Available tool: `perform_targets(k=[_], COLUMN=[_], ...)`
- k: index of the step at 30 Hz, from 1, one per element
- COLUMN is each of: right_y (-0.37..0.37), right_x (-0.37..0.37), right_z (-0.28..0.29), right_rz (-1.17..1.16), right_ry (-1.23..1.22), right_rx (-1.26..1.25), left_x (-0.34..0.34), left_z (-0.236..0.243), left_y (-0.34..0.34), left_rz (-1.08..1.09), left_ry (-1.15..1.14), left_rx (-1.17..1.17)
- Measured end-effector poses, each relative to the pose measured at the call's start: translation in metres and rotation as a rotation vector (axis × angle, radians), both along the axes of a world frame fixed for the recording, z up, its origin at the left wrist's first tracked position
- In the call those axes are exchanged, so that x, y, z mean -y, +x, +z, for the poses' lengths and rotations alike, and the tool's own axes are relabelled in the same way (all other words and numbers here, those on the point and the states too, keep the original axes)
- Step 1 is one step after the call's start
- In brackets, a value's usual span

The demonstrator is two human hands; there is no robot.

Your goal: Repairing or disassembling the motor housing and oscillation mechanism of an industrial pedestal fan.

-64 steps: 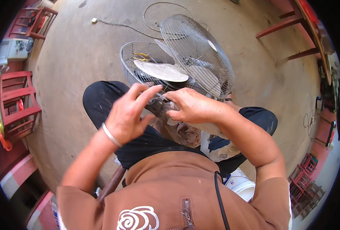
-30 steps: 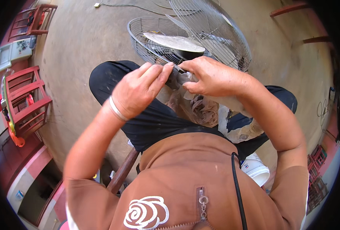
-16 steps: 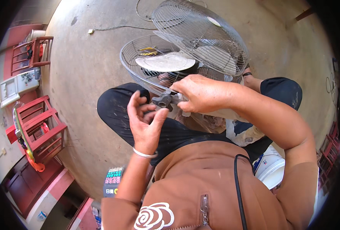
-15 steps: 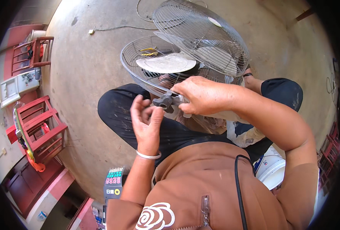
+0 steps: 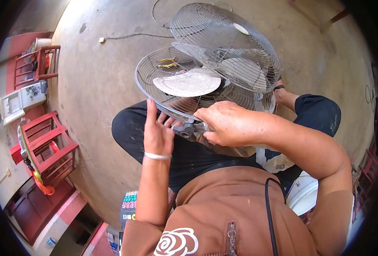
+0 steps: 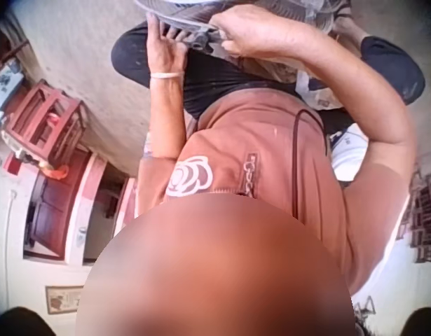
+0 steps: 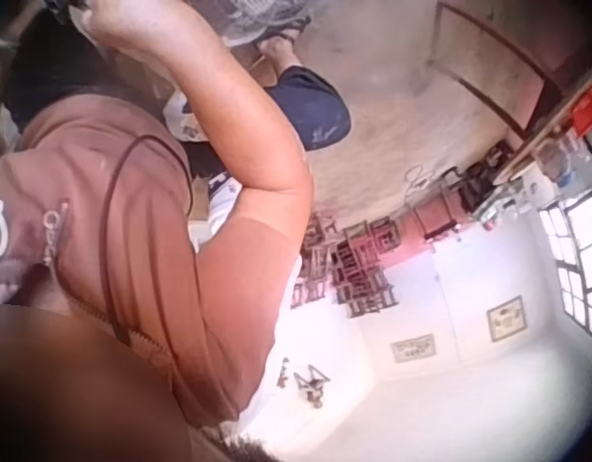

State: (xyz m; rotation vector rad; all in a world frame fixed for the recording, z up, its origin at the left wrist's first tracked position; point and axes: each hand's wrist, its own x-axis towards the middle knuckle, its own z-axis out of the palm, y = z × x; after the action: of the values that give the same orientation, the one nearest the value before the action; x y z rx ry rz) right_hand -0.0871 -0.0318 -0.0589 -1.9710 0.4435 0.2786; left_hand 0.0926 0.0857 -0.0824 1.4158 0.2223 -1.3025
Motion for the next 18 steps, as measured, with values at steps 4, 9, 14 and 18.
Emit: perform_targets(k=[4,9,14,18], right_y=[-0.003,-0.007,-0.016,-0.027], right_x=[0.000,-0.008,-0.009,0.000], right_z=[0.002,0.007,0.012,0.035], right_rz=[-0.013,-0.018,-0.085,-0.137], right_ry=[-0.016,-0.023,-0.019,0.029], right_rx=[0.028,-0.060,-0.037,-0.084], left_x=[0.012,0.009,0.002,0.024], left_z=[-0.022,-0.043,-0.010,0.008], left_y=[0.014,-0.001,0.036,0.063], left_rz=[-0.012,-0.127,-1.057,-1.248], left_ry=[0.047,0.023,-0.497,-0.755], left_rx=[0.061,0.943,1.612,1.713])
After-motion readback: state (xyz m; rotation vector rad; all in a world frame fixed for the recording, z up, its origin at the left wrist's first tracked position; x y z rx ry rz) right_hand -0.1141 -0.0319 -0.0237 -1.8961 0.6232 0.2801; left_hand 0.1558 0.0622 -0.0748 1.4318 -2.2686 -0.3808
